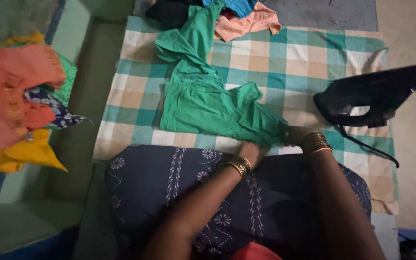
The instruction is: The person irons a green garment on a checkered cloth laid on the floor. They repeatedly smooth the fabric with their hands and use a black iron to press different sections, adjusting the garment between passes.
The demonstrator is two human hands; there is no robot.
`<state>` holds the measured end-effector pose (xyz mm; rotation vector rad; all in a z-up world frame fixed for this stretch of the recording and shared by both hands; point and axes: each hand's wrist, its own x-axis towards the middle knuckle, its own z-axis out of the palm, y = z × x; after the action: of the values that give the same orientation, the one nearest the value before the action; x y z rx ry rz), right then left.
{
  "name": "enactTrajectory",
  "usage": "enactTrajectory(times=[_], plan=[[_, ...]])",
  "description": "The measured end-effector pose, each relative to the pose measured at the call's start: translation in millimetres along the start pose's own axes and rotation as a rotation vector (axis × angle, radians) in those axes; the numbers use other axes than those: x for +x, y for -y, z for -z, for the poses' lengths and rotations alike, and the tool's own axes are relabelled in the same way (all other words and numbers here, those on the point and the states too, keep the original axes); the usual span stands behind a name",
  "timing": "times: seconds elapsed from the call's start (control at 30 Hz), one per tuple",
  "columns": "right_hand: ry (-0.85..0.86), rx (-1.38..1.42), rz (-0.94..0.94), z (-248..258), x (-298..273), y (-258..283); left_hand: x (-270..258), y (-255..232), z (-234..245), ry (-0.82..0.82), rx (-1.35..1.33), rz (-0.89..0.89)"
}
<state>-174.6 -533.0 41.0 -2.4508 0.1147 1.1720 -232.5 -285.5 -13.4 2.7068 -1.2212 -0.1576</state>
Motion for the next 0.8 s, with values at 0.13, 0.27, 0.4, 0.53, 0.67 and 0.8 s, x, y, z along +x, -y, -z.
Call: enactTrajectory(times=[0.13,0.27,0.4,0.53,0.67,0.8], plan=[[0.031,-0.139,-0.019,6.0,-30.1,26.0,8.4,-2.7,-17.6,0.029,-0.101,-0.030],[0.124,-0.146,-0.098,9.0,-33.4,29.0,4.6,-16.5,-15.0,-0.324,0.063,0.014],[0.145,-0.206,-0.141,3.2,-27.6,18.9,10.3,-27.3,-25.8,-0.061,0.189,0.051],[-0.010,-0.216,-0.191,14.9,-17.0,5.9,9.0,-30.9,-36.9,-0.056,0.095,-0.020],[-0.124,-0.201,-0.281,15.7,-14.9,-10.8,14.1,-25.5,-51.8,-0.064,-0.107,0.211],[-0.203,-0.176,-0.313,17.3,-13.0,-12.0,16.0,-23.7,-47.6,-0.109,-0.091,0.136]])
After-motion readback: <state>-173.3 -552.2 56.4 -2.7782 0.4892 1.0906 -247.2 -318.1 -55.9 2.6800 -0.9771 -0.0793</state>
